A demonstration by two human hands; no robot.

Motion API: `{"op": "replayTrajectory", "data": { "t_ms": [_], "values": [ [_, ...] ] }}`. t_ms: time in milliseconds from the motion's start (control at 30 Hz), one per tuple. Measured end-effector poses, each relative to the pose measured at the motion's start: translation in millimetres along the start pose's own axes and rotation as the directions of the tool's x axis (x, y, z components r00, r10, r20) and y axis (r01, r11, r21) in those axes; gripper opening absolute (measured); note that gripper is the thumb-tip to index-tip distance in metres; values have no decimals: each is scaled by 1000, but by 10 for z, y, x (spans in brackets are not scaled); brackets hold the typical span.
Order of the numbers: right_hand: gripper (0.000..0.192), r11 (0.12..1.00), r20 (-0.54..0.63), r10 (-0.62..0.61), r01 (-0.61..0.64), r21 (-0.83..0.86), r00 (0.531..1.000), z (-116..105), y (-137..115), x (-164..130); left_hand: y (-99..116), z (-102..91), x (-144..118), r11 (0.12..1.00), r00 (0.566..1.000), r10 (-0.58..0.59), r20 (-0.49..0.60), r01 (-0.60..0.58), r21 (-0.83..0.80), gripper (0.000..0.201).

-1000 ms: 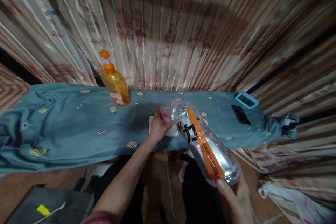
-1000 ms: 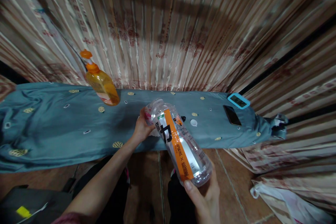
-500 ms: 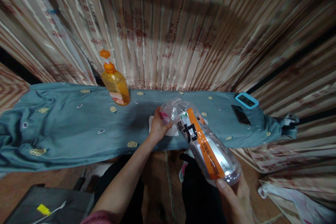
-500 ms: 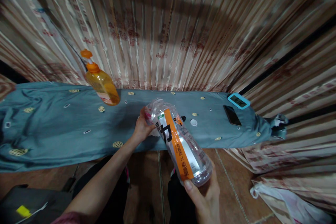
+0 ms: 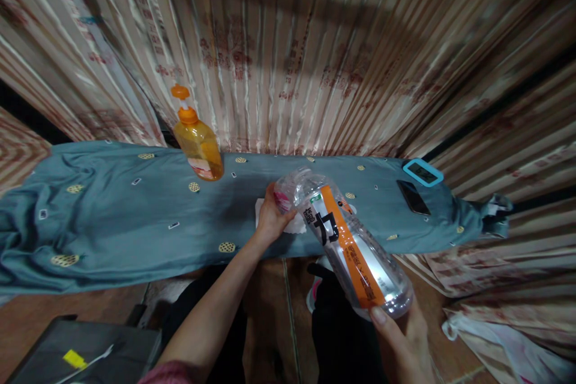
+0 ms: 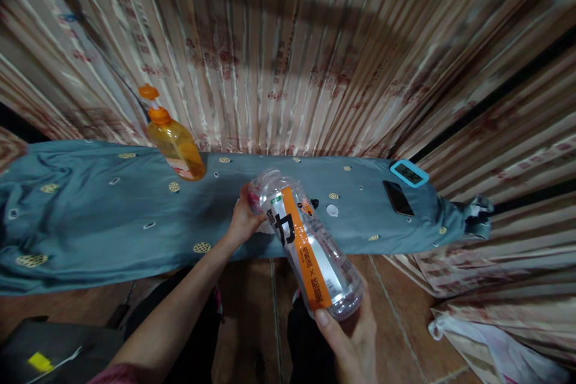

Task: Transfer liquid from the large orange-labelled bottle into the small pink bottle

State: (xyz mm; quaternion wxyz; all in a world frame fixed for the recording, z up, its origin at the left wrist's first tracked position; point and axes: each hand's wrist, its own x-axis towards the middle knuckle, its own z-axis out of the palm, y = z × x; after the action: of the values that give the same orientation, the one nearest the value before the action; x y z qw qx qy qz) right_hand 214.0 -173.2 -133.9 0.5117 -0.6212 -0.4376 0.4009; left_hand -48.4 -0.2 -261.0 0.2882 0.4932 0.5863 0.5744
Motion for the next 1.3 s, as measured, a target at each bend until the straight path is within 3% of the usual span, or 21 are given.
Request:
{"op": "replayTrajectory", "data": {
  "t_ms": [133, 333, 567, 933, 1300],
  "values": [
    [69, 1000, 6, -9, 9, -12, 1000, 26, -29, -9, 7, -4, -3, 1000, 1000, -2, -11, 2, 8, 98],
    [78, 998, -31, 35, -34, 56, 999, 61, -52, -22, 18, -4, 2, 1000, 1000, 1, -7, 0, 12, 98],
    [70, 999, 0, 14, -14, 29, 1000, 25, -5, -13, -1, 7, 4, 1000, 1000, -4, -6, 4, 21, 97],
    [72, 997, -3, 43, -42, 61, 999, -17, 88, 1, 56, -5, -7, 999, 1000, -19, -18, 20, 42, 99],
    [74, 997, -29, 57, -56, 44, 998, 21, -30, -16, 32, -10, -8, 1000, 1000, -4, -9, 4, 21, 98]
  ]
}}
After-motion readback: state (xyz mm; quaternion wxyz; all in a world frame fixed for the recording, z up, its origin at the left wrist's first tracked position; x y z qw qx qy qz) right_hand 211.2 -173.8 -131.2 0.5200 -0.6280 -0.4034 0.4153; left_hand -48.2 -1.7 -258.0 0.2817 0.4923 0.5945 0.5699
